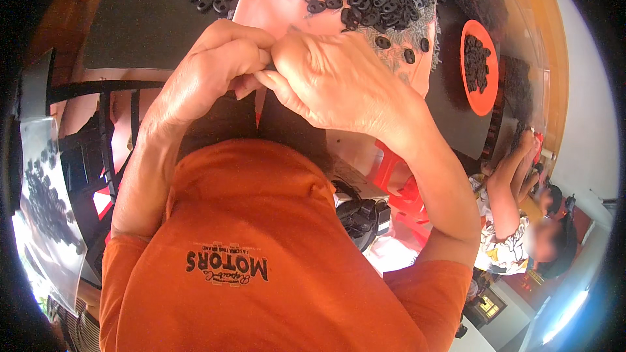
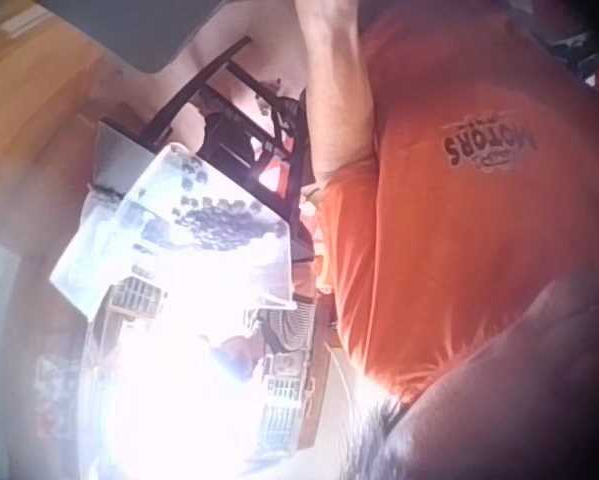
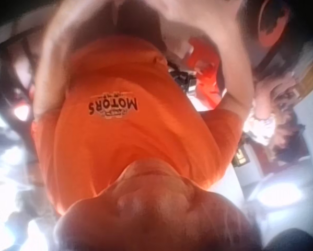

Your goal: The person sits at a table and repeatedly picks up small black plastic rings and metal screws. They insert the screws into the rings and place the assembled units onto a pink tray.

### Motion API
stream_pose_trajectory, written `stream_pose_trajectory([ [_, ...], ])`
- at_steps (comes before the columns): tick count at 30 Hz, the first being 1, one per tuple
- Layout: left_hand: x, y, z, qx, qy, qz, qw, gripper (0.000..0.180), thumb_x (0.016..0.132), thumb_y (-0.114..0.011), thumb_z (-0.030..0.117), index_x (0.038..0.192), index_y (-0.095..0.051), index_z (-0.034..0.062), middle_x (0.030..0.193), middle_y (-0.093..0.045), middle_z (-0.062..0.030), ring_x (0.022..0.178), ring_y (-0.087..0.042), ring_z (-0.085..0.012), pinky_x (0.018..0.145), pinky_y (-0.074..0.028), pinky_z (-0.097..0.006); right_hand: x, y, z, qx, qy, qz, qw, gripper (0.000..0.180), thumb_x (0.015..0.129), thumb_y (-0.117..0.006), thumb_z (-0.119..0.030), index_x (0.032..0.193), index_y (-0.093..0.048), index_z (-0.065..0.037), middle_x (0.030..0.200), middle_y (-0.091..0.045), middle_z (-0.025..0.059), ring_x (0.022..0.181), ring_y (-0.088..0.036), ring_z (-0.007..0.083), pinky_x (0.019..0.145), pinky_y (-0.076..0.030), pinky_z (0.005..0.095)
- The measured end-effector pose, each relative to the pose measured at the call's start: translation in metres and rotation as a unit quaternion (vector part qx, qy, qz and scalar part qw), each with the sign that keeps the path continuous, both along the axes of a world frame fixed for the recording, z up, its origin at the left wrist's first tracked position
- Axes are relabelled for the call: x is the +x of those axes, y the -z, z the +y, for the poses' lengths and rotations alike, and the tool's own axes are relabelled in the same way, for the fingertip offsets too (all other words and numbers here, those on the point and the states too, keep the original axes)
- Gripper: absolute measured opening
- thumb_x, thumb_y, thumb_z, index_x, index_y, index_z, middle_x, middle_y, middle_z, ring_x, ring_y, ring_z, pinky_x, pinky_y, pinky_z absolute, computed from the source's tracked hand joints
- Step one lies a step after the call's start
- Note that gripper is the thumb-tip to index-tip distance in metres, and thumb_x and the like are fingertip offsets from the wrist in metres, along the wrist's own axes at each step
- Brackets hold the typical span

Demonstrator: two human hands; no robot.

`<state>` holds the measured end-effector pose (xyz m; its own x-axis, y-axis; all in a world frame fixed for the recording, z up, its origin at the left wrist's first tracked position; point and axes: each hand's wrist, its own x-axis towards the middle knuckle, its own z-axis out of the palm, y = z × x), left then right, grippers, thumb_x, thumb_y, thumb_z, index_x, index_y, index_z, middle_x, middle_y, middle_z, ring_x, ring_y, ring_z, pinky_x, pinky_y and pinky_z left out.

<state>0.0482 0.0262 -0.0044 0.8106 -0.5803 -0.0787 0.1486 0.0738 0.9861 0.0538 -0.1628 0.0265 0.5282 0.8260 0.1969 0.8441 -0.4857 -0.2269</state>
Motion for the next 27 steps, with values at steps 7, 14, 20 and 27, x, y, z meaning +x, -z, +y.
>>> stream_pose_trajectory([
  [7,-0.004,0.0,-0.003,0.014,-0.029,-0.023,0.999,0.023,0.077,-0.046,0.017,0.061,-0.05,0.0017,0.054,-0.043,-0.0002,0.051,-0.039,-0.0077,0.049,-0.029,-0.024,-0.003,0.004,-0.005,0.018,0.023,0.011,1.0,0.029,0.089,-0.061,-0.024,0.076,-0.046,-0.003,0.066,-0.056,0.0124,0.057,-0.059,0.0317,0.048,-0.045,0.0397],
  [14,-0.008,-0.006,-0.004,-0.012,-0.031,0.026,0.999,0.021,0.081,-0.048,0.019,0.07,-0.054,0.0021,0.059,-0.046,0.0004,0.056,-0.041,-0.0073,0.052,-0.031,-0.023,-0.016,-0.005,-0.015,0.188,0.138,0.249,0.94,0.026,0.098,-0.048,-0.026,0.092,-0.052,-0.001,0.069,-0.051,0.0104,0.063,-0.051,0.0236,0.061,-0.043,0.0335],
  [20,-0.008,0.001,-0.004,-0.036,-0.031,0.038,0.998,0.023,0.086,-0.054,0.023,0.087,-0.06,0.0001,0.07,-0.05,0.0007,0.065,-0.046,-0.0072,0.059,-0.037,-0.021,-0.019,-0.006,-0.01,0.231,0.174,0.33,0.899,0.027,0.099,-0.048,-0.024,0.087,-0.051,0.0,0.068,-0.046,0.0057,0.062,-0.044,0.0133,0.056,-0.04,0.0285],
  [27,-0.014,0.007,-0.005,-0.029,-0.042,-0.013,0.999,0.034,0.092,-0.054,0.035,0.094,-0.06,0.0015,0.072,-0.048,0.0021,0.067,-0.043,-0.0056,0.061,-0.035,-0.019,-0.02,-0.004,-0.006,0.26,0.195,0.367,0.872,0.025,0.098,-0.05,-0.021,0.087,-0.052,0.001,0.069,-0.045,0.0035,0.064,-0.042,0.009,0.057,-0.038,0.0256],
])
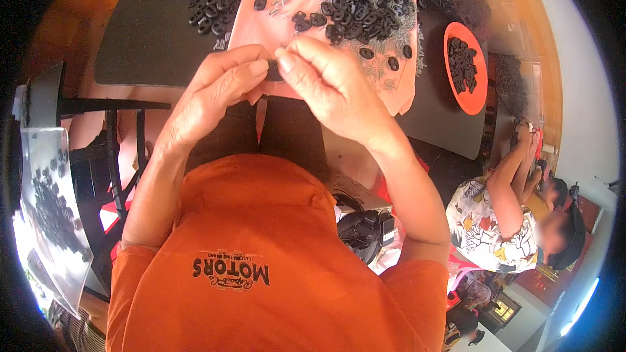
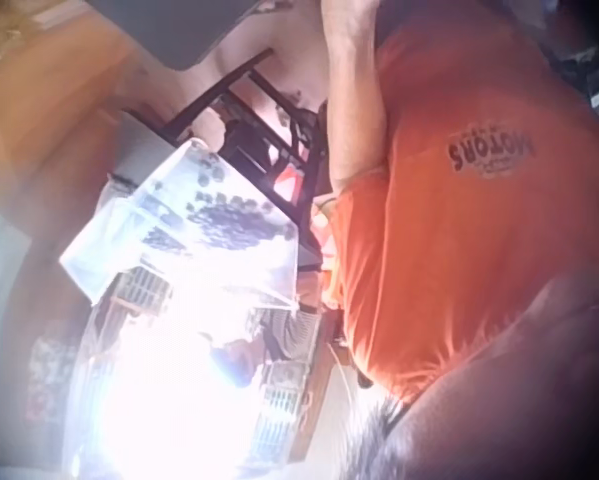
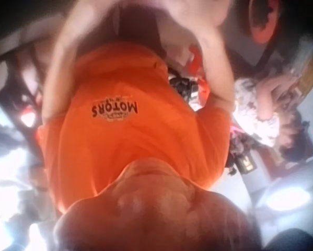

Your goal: The person sits at a table and repeatedly picks up small black plastic rings and metal screws. They insert the screws into the rings and place the assembled units onto a pink tray.

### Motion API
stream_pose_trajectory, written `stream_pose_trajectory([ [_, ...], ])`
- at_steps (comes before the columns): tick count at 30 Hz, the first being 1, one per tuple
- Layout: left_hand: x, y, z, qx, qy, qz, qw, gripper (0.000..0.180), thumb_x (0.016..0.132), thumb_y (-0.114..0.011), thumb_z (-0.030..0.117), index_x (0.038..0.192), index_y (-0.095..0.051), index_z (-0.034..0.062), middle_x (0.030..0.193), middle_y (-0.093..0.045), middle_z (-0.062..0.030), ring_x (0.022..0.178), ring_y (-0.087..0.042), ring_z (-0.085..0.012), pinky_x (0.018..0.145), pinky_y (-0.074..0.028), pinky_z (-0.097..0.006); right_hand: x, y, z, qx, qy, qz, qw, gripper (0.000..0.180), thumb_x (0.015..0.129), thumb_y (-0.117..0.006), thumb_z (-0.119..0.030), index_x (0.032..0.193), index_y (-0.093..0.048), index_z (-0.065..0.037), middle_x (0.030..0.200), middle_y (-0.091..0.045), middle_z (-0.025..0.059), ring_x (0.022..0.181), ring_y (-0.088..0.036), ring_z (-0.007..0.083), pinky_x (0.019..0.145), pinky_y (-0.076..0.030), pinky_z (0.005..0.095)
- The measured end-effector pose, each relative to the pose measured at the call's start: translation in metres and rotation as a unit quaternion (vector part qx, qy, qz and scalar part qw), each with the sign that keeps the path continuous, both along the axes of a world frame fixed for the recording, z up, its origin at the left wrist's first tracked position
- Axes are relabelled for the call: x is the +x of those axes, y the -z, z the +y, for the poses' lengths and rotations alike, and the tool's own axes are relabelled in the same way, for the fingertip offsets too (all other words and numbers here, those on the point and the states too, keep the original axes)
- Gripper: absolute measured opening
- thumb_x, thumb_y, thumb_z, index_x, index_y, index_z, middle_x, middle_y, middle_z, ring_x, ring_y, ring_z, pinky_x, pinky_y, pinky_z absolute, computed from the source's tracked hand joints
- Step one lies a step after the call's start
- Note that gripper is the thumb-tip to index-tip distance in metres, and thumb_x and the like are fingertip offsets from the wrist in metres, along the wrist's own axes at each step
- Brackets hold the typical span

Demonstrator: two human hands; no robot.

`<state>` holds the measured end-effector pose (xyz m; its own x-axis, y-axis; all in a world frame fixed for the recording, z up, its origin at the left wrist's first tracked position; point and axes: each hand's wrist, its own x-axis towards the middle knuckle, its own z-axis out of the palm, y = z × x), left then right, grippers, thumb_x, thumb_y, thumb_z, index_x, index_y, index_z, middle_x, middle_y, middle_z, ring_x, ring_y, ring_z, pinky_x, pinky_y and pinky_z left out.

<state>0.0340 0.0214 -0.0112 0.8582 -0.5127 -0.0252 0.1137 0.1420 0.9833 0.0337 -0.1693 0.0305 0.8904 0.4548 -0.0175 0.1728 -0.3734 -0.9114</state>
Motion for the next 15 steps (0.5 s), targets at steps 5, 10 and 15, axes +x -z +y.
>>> stream_pose_trajectory([
  [5,0.001,-0.009,0.002,0.005,0.013,0.002,1.0,0.031,0.093,-0.051,0.033,0.083,-0.055,0.0047,0.068,-0.042,0.0041,0.064,-0.039,-0.0051,0.057,-0.031,-0.02,0.001,0.004,-0.001,0.006,0.033,-0.012,0.999,0.025,0.098,-0.049,-0.018,0.082,-0.049,0.001,0.069,-0.044,0.0022,0.065,-0.043,0.0091,0.058,-0.037,0.0253],
  [10,0.004,-0.007,-0.001,-0.027,-0.001,0.052,0.998,0.026,0.09,-0.051,0.028,0.077,-0.051,0.0061,0.067,-0.042,0.004,0.063,-0.04,-0.0059,0.055,-0.032,-0.021,0.001,0.007,0.004,-0.034,-0.003,-0.114,0.993,0.017,0.094,-0.054,-0.011,0.083,-0.05,0.001,0.069,-0.051,0.0102,0.057,-0.049,0.0173,0.054,-0.041,0.0301],
  [15,0.008,-0.011,0.0,-0.025,-0.03,0.097,0.995,0.023,0.087,-0.052,0.023,0.072,-0.051,0.0051,0.065,-0.044,0.0034,0.06,-0.04,-0.0067,0.053,-0.032,-0.021,0.003,0.008,0.006,-0.098,-0.012,-0.282,0.954,0.02,0.089,-0.062,-0.018,0.083,-0.051,-0.003,0.072,-0.055,0.0101,0.059,-0.057,0.0238,0.051,-0.045,0.0326],
])
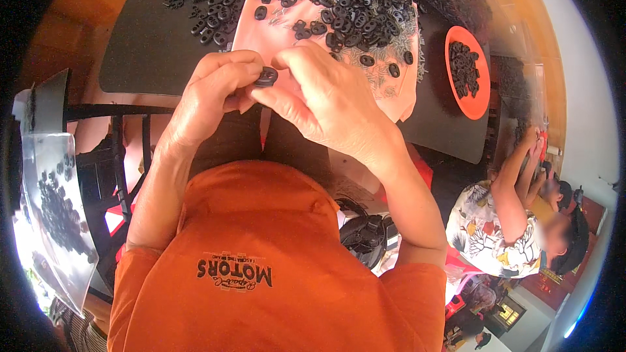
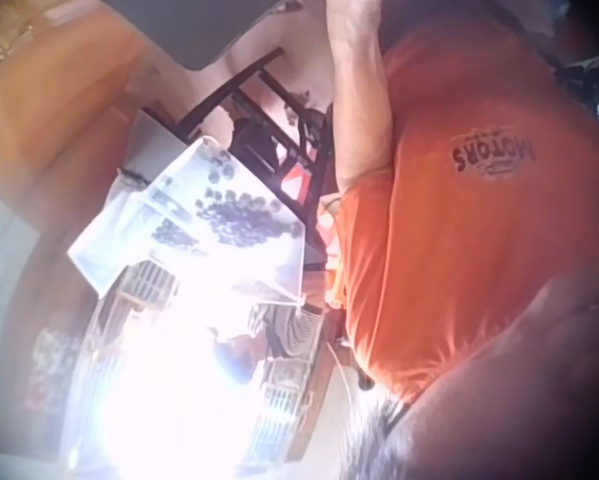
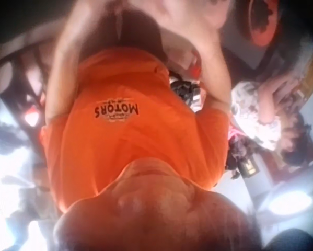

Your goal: The person sits at a table and repeatedly picks up small black plastic rings and metal screws. They insert the screws into the rings and place the assembled units onto a pink tray.

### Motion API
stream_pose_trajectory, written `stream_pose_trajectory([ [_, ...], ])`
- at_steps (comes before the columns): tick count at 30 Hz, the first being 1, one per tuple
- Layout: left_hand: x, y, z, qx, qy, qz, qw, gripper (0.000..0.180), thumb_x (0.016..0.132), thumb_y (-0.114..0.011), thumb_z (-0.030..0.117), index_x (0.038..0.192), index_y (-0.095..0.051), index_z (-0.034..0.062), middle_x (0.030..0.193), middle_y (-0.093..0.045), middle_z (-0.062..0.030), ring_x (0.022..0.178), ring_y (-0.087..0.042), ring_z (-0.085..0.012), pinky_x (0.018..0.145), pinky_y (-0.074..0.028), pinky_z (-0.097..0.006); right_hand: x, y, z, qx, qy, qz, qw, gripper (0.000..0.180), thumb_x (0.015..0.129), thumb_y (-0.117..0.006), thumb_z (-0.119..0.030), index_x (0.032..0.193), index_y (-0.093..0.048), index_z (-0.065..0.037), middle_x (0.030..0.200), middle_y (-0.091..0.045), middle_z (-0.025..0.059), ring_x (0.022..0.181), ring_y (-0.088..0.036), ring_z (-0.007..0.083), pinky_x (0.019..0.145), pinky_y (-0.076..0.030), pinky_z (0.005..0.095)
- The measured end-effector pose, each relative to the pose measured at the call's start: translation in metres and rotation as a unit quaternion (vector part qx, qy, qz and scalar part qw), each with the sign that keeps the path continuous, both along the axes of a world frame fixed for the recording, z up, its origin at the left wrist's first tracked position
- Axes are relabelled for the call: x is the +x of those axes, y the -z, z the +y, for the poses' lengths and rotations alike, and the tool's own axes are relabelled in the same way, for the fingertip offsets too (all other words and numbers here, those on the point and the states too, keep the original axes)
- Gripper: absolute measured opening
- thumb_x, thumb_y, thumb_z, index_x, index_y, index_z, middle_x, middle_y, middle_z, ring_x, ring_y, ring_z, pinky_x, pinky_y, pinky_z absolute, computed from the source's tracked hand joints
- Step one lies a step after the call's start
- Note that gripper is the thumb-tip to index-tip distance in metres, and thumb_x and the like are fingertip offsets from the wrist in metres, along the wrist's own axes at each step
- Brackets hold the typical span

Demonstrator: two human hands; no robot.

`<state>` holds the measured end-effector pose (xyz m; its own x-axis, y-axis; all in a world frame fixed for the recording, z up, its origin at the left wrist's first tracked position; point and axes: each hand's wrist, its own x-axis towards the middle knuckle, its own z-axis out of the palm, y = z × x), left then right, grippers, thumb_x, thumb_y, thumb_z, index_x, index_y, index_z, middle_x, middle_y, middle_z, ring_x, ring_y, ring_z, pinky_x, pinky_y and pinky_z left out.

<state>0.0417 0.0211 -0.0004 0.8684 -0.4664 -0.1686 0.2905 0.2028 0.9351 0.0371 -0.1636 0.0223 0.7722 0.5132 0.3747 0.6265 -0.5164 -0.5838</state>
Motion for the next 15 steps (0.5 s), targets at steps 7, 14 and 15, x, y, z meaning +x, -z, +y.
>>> stream_pose_trajectory([
  [7,0.0037,0.0018,-0.0007,0.019,0.01,-0.068,0.997,0.024,0.083,-0.045,0.015,0.063,-0.047,0.0019,0.058,-0.041,0.0005,0.052,-0.034,-0.0082,0.049,-0.028,-0.025,0.0042,0.0071,0.0011,-0.078,-0.025,-0.143,0.986,0.022,0.081,-0.068,-0.016,0.081,-0.049,-0.007,0.072,-0.055,0.007,0.062,-0.06,0.0238,0.049,-0.046,0.0354],
  [14,0.0002,-0.0024,-0.0039,0.051,-0.002,-0.074,0.996,0.025,0.08,-0.045,0.014,0.059,-0.045,0.0016,0.055,-0.039,0.001,0.051,-0.033,-0.0086,0.048,-0.027,-0.026,-0.0032,0.0039,0.0051,-0.044,-0.029,-0.077,0.996,0.02,0.084,-0.065,-0.015,0.08,-0.048,-0.005,0.074,-0.054,0.0094,0.062,-0.058,0.0288,0.052,-0.047,0.0377],
  [15,0.0007,-0.0037,-0.0027,0.053,0.007,-0.052,0.997,0.024,0.081,-0.045,0.014,0.061,-0.046,0.0014,0.056,-0.039,0.0013,0.052,-0.033,-0.0084,0.049,-0.028,-0.025,-0.0043,0.0063,0.005,-0.035,-0.023,-0.068,0.997,0.021,0.084,-0.065,-0.016,0.08,-0.047,-0.004,0.074,-0.054,0.0096,0.062,-0.058,0.0297,0.052,-0.047,0.0384],
])
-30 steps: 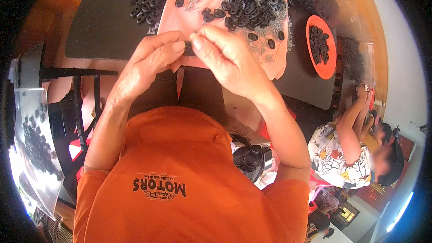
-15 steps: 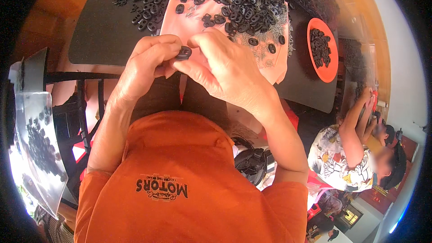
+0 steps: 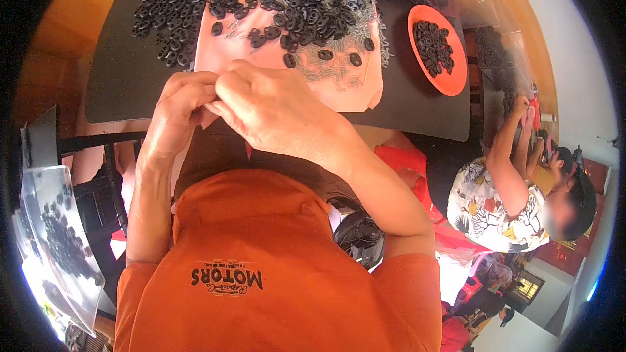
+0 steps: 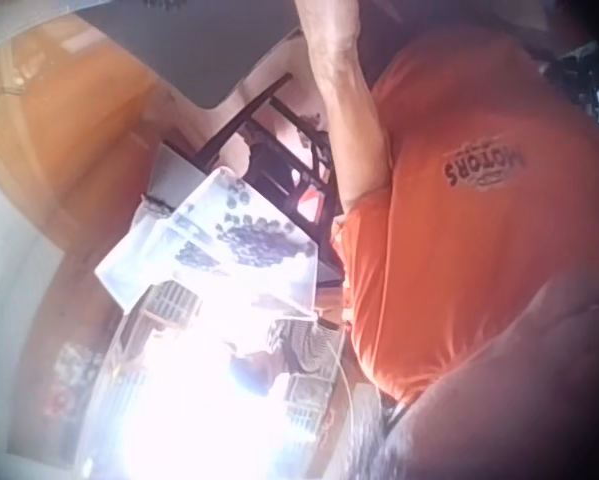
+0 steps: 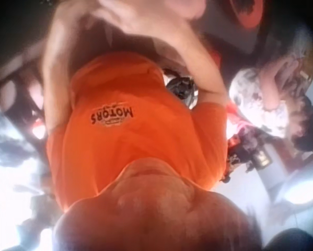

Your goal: The person sits at a table and repeatedly picks up small black plastic rings and metal screws. They insert the screws into the rings and place the assembled units onto a pink tray.

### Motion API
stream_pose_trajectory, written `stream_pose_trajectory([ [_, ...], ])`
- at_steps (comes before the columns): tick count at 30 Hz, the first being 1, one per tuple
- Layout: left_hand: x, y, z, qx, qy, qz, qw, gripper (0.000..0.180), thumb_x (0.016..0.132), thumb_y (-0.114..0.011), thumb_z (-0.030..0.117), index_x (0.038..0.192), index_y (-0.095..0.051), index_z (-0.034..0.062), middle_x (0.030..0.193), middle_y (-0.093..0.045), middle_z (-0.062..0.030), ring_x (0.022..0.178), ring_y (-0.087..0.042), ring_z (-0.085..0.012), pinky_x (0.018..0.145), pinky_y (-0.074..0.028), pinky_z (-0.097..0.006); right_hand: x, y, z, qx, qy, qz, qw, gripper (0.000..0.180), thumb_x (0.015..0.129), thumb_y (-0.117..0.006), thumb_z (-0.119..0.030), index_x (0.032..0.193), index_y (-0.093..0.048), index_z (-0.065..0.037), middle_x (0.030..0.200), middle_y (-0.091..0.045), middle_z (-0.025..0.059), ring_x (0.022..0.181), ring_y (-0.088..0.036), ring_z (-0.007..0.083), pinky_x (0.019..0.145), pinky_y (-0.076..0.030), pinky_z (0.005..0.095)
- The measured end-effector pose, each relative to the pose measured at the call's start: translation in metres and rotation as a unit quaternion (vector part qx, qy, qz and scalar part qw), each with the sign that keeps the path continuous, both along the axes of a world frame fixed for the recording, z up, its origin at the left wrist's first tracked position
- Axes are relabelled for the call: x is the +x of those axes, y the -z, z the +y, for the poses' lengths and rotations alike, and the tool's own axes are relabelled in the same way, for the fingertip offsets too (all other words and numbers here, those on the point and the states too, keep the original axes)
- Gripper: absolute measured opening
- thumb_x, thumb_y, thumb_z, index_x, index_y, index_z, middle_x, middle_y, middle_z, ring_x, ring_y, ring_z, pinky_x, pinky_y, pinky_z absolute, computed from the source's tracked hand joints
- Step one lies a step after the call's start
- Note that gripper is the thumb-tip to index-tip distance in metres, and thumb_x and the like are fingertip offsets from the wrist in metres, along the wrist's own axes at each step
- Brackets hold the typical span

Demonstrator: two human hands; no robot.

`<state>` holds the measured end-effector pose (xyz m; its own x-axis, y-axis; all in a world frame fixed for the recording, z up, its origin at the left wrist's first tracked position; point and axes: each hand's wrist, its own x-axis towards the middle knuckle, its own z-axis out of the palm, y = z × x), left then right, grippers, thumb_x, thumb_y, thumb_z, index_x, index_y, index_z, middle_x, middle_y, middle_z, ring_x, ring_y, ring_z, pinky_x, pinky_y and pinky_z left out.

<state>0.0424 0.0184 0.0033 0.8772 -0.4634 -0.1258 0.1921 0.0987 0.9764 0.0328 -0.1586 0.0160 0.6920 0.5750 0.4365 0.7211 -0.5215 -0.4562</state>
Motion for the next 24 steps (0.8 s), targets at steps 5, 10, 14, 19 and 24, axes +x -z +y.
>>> stream_pose_trajectory([
  [5,-0.003,0.001,0.002,-0.024,0.034,0.008,0.999,0.022,0.09,-0.048,0.019,0.085,-0.058,0.0,0.066,-0.044,0.0026,0.06,-0.038,-0.0067,0.053,-0.03,-0.022,-0.001,-0.003,-0.029,0.133,0.009,0.199,0.971,0.024,0.094,-0.058,-0.023,0.098,-0.057,0.0,0.076,-0.053,-0.0008,0.061,-0.046,0.007,0.054,-0.037,0.0214],
  [10,-0.009,0.001,-0.002,-0.016,0.026,-0.021,0.999,0.028,0.092,-0.051,0.029,0.075,-0.054,0.0066,0.07,-0.046,0.0035,0.065,-0.04,-0.0059,0.058,-0.031,-0.02,-0.007,-0.011,-0.027,0.128,0.086,0.271,0.95,0.03,0.098,-0.049,-0.027,0.088,-0.056,0.0,0.065,-0.047,0.0021,0.06,-0.043,0.009,0.054,-0.038,0.0252],
  [14,-0.006,0.006,-0.005,0.0,0.042,-0.057,0.997,0.028,0.093,-0.052,0.029,0.078,-0.056,0.0062,0.07,-0.047,0.0036,0.066,-0.04,-0.0063,0.06,-0.031,-0.02,-0.006,-0.001,-0.016,0.159,0.078,0.217,0.96,0.026,0.097,-0.053,-0.023,0.086,-0.056,0.001,0.063,-0.048,0.0062,0.057,-0.045,0.0124,0.053,-0.038,0.0293],
  [19,-0.009,0.007,-0.007,0.011,0.01,-0.07,0.997,0.034,0.095,-0.054,0.03,0.078,-0.058,0.0015,0.066,-0.046,0.0035,0.062,-0.039,-0.0062,0.056,-0.033,-0.023,-0.01,-0.011,-0.031,0.133,0.116,0.134,0.975,0.016,0.094,-0.055,-0.016,0.089,-0.059,-0.002,0.064,-0.052,0.0039,0.058,-0.047,0.0098,0.054,-0.041,0.0267],
  [24,-0.007,0.007,-0.007,0.034,0.024,-0.062,0.997,0.033,0.093,-0.055,0.03,0.071,-0.057,0.005,0.065,-0.046,0.0037,0.062,-0.036,-0.0058,0.057,-0.03,-0.022,-0.003,-0.039,-0.136,0.165,0.355,0.103,0.914,0.027,0.094,-0.058,-0.029,0.089,-0.063,-0.003,0.067,-0.051,-0.0055,0.062,-0.045,0.0041,0.055,-0.038,0.0223],
])
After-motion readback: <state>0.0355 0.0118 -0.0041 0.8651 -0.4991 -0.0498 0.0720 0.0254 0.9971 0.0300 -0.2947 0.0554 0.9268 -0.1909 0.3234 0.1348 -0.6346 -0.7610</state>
